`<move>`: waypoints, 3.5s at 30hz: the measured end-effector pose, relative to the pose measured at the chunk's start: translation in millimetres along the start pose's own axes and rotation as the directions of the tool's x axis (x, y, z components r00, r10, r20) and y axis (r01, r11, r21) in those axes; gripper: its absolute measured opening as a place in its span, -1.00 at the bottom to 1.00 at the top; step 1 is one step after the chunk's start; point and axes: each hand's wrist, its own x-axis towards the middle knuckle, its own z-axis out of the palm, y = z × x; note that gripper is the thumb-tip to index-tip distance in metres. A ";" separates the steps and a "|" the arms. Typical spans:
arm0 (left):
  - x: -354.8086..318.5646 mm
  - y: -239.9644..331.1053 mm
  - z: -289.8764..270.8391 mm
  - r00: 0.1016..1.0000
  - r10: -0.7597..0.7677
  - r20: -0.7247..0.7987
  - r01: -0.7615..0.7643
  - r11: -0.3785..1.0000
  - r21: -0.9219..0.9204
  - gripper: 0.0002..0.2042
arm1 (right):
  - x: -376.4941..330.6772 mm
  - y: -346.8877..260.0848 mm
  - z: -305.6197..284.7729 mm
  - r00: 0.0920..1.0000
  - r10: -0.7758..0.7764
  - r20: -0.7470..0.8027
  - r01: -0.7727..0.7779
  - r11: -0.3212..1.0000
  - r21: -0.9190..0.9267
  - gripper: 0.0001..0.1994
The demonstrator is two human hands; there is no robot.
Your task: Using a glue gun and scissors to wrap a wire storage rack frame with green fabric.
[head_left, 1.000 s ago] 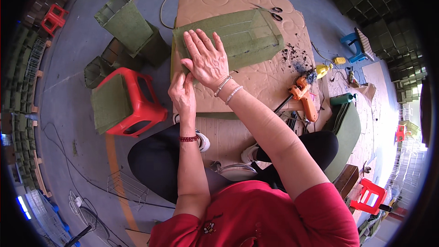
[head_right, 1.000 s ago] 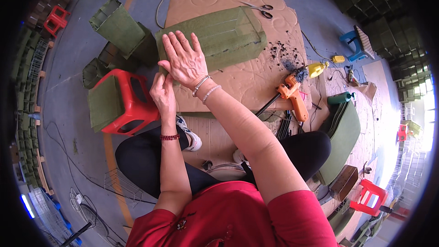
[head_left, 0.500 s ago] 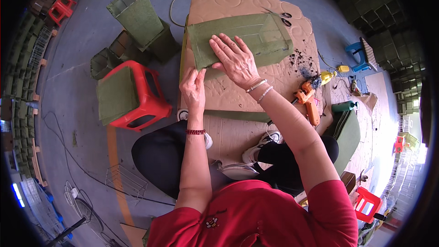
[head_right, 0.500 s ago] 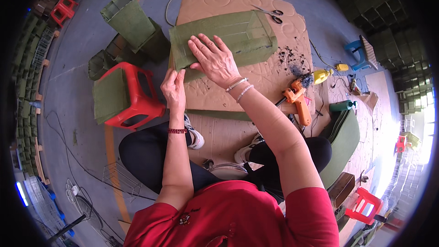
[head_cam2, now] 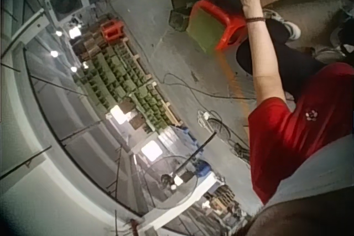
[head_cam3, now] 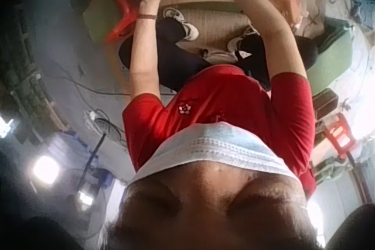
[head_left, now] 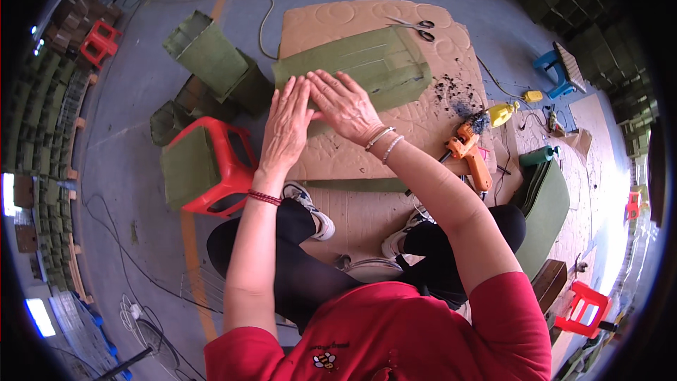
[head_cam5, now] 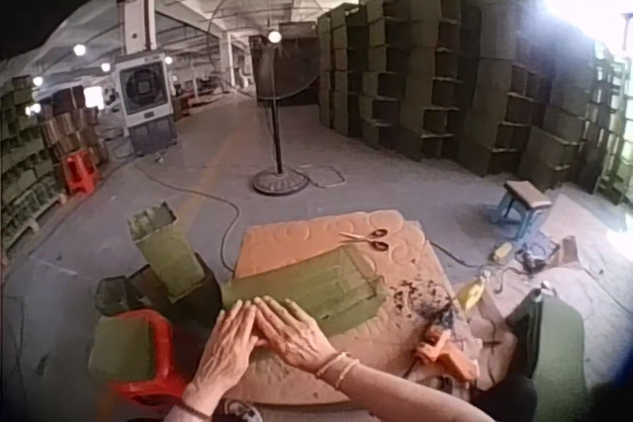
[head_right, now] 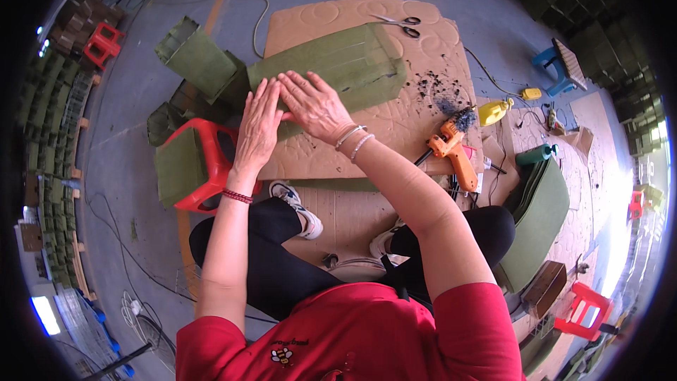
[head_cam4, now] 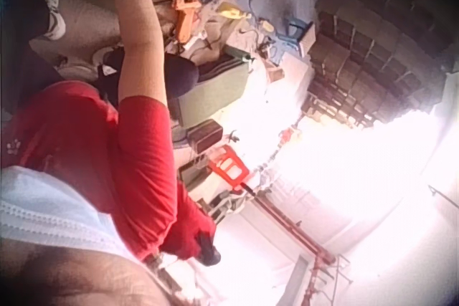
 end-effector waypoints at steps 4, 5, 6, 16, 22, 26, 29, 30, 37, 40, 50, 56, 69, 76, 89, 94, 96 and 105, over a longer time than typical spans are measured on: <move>2.7 -6.1 1.1 0.991 0.124 0.047 -0.129 0.982 0.139 -0.42 | -4.6 0.2 -7.9 1.000 0.006 0.012 -0.007 0.998 0.069 -0.36; 4.6 -5.6 1.3 0.985 0.164 0.045 -0.170 0.966 0.196 -0.39 | -6.0 1.2 -8.3 1.000 -0.006 0.015 0.006 0.999 0.054 -0.37; 5.3 -4.4 2.4 0.982 0.180 0.048 -0.186 0.964 0.192 -0.39 | -7.8 1.6 -8.5 1.000 -0.019 0.019 0.018 0.999 0.039 -0.37; 6.1 -16.2 7.5 0.937 0.337 0.089 -0.348 0.886 0.307 -0.46 | -14.4 0.3 -11.1 0.999 -0.012 -0.053 0.012 1.000 0.015 -0.44; 6.2 -18.2 6.5 0.941 0.332 0.065 -0.336 0.892 0.302 -0.48 | -37.1 51.0 -24.4 1.000 -0.017 -0.015 0.017 0.999 0.031 -0.43; 5.5 -14.4 3.4 0.944 0.325 0.060 -0.328 0.898 0.295 -0.50 | -45.8 69.6 -40.1 1.000 -0.030 -0.009 0.030 1.000 0.010 -0.51; 10.3 -15.4 2.0 0.937 0.347 0.050 -0.345 0.890 0.297 -0.51 | -46.4 68.7 -32.9 0.997 -0.023 -0.067 0.025 0.999 0.031 -0.56; 9.4 -16.4 4.0 0.939 0.339 0.053 -0.339 0.892 0.299 -0.51 | -48.9 68.3 -33.1 0.998 -0.019 -0.067 0.020 1.000 0.022 -0.57; 10.3 -30.5 1.7 0.906 0.420 0.056 -0.423 0.887 0.187 -0.52 | -63.1 36.9 -41.7 0.994 0.084 -0.075 -0.084 0.996 0.004 -0.61; 11.7 -31.4 -3.3 0.889 0.456 0.046 -0.458 0.877 0.148 -0.51 | -60.6 36.0 -43.3 0.994 0.069 -0.090 -0.070 0.998 -0.007 -0.61; 17.8 -25.1 0.6 0.875 0.484 0.022 -0.482 0.865 0.138 -0.53 | -65.6 36.2 -51.4 0.986 0.133 -0.101 -0.134 0.991 -0.003 -0.62; 2.3 -36.1 4.8 0.917 0.398 0.027 -0.398 0.907 0.141 -0.53 | -19.8 -7.3 -25.8 0.989 -0.063 -0.137 0.070 0.997 0.044 -0.48; 24.7 4.3 -4.6 0.951 0.298 0.081 -0.308 0.931 0.194 -0.43 | -27.3 -1.6 1.0 0.982 -0.014 -0.189 0.022 0.999 0.040 -0.50; 19.7 -7.5 10.4 0.947 0.308 0.095 -0.322 0.916 0.240 -0.34 | -36.6 3.4 -22.4 0.995 -0.043 -0.087 0.049 0.997 0.060 -0.47; 21.1 -8.4 11.7 0.930 0.361 0.068 -0.365 0.888 0.281 -0.42 | -81.2 57.4 -48.8 0.995 0.061 -0.082 -0.066 0.996 -0.062 -0.57; 26.5 -15.8 12.4 0.931 0.361 0.048 -0.358 0.884 0.301 -0.44 | -73.7 59.3 -46.6 0.996 0.025 -0.082 -0.031 0.997 -0.070 -0.58; 30.8 -11.9 7.2 0.928 0.373 0.021 -0.362 0.885 0.293 -0.45 | -63.0 57.4 -57.8 0.992 0.066 -0.111 -0.069 0.997 -0.020 -0.55; 6.4 -3.8 4.1 0.933 0.347 0.092 -0.359 0.905 0.227 -0.47 | -74.6 27.9 -26.3 0.991 0.025 -0.133 -0.023 1.000 0.014 -0.55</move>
